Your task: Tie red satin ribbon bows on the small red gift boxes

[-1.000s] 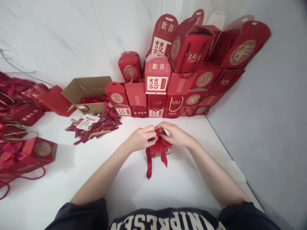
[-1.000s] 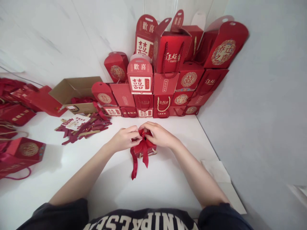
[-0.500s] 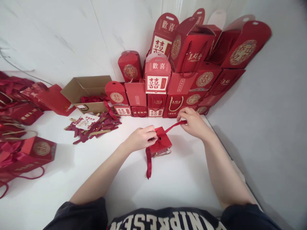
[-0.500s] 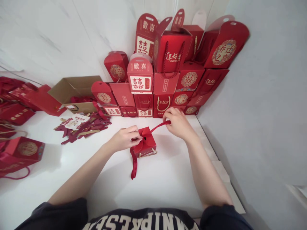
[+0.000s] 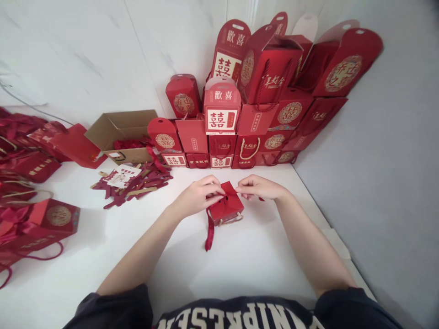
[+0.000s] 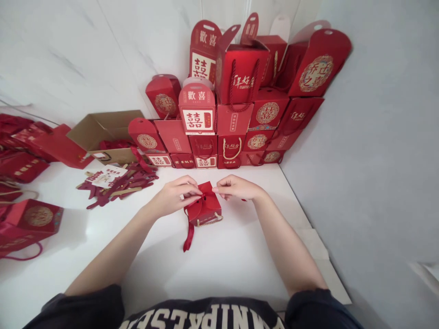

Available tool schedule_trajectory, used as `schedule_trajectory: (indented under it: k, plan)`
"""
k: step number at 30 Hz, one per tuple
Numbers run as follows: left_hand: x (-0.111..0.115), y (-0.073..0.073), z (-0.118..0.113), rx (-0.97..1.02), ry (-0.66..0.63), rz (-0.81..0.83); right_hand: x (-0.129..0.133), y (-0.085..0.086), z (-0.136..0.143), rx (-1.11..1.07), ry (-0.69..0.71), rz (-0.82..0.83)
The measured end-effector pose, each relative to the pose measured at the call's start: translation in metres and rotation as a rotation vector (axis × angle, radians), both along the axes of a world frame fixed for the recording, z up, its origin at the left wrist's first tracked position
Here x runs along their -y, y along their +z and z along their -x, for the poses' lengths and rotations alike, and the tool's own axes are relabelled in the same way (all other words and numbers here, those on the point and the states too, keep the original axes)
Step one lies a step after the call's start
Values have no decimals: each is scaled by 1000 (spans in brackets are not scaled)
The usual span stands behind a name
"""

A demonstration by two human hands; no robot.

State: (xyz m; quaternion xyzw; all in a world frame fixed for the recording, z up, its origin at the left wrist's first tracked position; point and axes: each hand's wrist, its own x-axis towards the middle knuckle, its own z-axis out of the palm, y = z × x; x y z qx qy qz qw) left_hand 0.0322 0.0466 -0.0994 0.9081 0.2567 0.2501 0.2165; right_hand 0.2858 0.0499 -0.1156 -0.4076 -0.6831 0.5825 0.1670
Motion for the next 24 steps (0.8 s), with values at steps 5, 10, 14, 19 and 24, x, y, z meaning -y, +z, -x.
schedule_trajectory:
  k: [5,10,14,19,24]
  plan:
    - [-4,11,7,-3,26,152,1,8,-11,75,47,-14]
    - [-11,10,12,-6,76,318,-2,6,-21,112,88,-20]
    - [-10,9,13,-45,125,464,-3,6,-23,108,141,-24]
    - [-9,13,21,-175,264,354,0,9,-15,85,113,-4]
    - [-9,13,28,-351,162,304,4,9,-3,37,39,-11]
